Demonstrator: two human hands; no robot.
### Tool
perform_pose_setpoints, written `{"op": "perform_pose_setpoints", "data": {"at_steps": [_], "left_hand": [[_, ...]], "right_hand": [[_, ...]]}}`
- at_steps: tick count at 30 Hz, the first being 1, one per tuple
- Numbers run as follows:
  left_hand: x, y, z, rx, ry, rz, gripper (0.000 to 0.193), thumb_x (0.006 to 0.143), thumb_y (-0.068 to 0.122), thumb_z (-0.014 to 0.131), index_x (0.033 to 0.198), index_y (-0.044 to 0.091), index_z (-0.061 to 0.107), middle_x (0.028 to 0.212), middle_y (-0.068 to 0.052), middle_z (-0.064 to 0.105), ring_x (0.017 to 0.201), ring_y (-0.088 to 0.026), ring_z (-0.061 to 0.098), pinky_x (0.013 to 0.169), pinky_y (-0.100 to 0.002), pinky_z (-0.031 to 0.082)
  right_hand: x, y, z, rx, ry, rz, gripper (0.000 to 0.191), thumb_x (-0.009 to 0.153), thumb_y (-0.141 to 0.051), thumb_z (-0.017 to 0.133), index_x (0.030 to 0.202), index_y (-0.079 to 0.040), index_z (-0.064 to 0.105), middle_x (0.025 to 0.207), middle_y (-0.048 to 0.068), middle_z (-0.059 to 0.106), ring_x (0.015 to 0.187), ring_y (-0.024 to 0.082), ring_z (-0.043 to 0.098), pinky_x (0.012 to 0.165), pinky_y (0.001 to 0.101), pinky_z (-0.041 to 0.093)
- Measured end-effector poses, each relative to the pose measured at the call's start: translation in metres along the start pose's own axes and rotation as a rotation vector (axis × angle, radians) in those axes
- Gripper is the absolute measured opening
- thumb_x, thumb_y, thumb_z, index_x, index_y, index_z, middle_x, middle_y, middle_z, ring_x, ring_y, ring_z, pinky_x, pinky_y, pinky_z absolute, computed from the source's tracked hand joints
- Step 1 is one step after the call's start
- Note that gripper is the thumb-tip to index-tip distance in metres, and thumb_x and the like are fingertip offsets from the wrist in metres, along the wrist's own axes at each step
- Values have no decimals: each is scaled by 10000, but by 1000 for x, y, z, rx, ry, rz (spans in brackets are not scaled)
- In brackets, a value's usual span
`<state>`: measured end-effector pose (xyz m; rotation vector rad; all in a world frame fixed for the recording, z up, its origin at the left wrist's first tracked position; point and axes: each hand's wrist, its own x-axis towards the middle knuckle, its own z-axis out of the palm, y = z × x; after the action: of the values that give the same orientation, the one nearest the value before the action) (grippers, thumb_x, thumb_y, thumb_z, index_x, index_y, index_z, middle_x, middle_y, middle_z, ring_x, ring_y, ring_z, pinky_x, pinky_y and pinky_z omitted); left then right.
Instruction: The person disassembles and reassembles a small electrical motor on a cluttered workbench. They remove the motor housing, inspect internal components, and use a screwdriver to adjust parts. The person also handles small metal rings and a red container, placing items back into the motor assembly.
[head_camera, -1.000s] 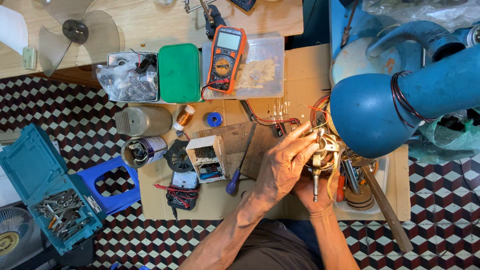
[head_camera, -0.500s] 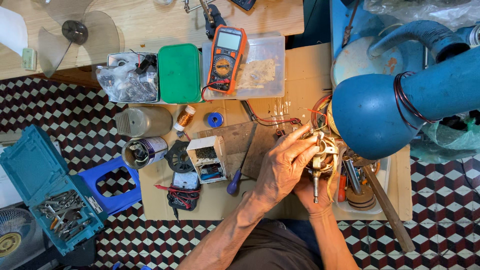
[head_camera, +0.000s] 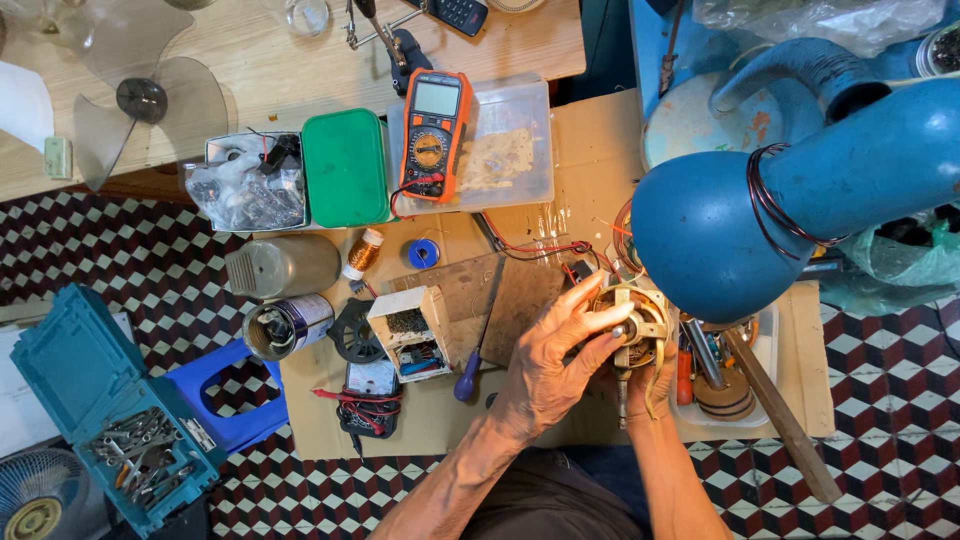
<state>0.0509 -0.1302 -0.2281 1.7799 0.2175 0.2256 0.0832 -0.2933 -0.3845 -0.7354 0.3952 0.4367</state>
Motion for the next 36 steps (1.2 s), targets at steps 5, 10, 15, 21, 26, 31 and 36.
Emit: {"op": "perform_pose_setpoints", "data": {"at_steps": [5, 10, 15, 21, 26, 31, 36], "left_hand": [[10, -11, 11, 19, -22, -37, 329, 984, 123, 717, 1312, 139, 694, 1559, -197, 533, 1409, -319, 588, 1163, -388, 491], [29, -18, 23, 36, 0, -93, 352, 957, 141, 736, 1307, 136, 693, 1552, -212, 512, 1401, -336, 567, 1144, -402, 480], [54, -27, 24, 106, -30, -85, 314, 1025, 132, 652, 1338, 130, 678, 1551, -223, 513, 1384, -343, 583, 1127, -401, 487], [62, -30, 27, 112, -23, -66, 288, 1048, 92, 619, 1328, 122, 677, 1541, -220, 522, 1375, -334, 602, 1115, -381, 500], [65, -37, 30, 112, -14, -104, 281, 1042, 89, 615, 1313, 121, 679, 1544, -215, 524, 1319, -305, 640, 1093, -369, 510], [66, -40, 30, 117, -15, -100, 298, 1045, 90, 607, 1335, 121, 669, 1553, -214, 514, 1348, -318, 622, 1115, -381, 499], [64, -38, 30, 182, -12, -73, 310, 1042, 95, 615, 1344, 126, 673, 1555, -219, 501, 1396, -352, 564, 1131, -399, 484]], "right_hand": [[18, 0, -3, -268, -157, -203, 847, 835, -585, 820, 1467, -99, 531, 1397, 60, 598, 1267, 209, 581, 1073, 373, 499], [41, -7, 13, 87, -143, 118, 707, 861, -519, 783, 1405, -112, 588, 1315, 89, 657, 1181, 258, 625, 1006, 434, 529], [54, -10, 28, 454, 38, 419, 601, 910, -542, 661, 1376, -165, 612, 1326, 83, 665, 1199, 261, 639, 1032, 436, 530], [67, -2, 14, 384, -11, 443, 761, 793, -623, 731, 1406, -190, 607, 1373, 59, 652, 1243, 259, 618, 1055, 436, 509], [74, 6, 9, 396, 180, 508, 869, 707, -638, 823, 1419, -199, 588, 1410, 52, 628, 1285, 234, 599, 1098, 402, 493], [71, 8, 11, 424, -10, 453, 901, 676, -624, 844, 1429, -208, 580, 1436, 46, 606, 1330, 257, 542, 1142, 412, 432], [65, 10, 16, 483, -47, 415, 870, 728, -616, 840, 1435, -185, 572, 1453, 62, 585, 1338, 265, 531, 1150, 423, 411]]}}
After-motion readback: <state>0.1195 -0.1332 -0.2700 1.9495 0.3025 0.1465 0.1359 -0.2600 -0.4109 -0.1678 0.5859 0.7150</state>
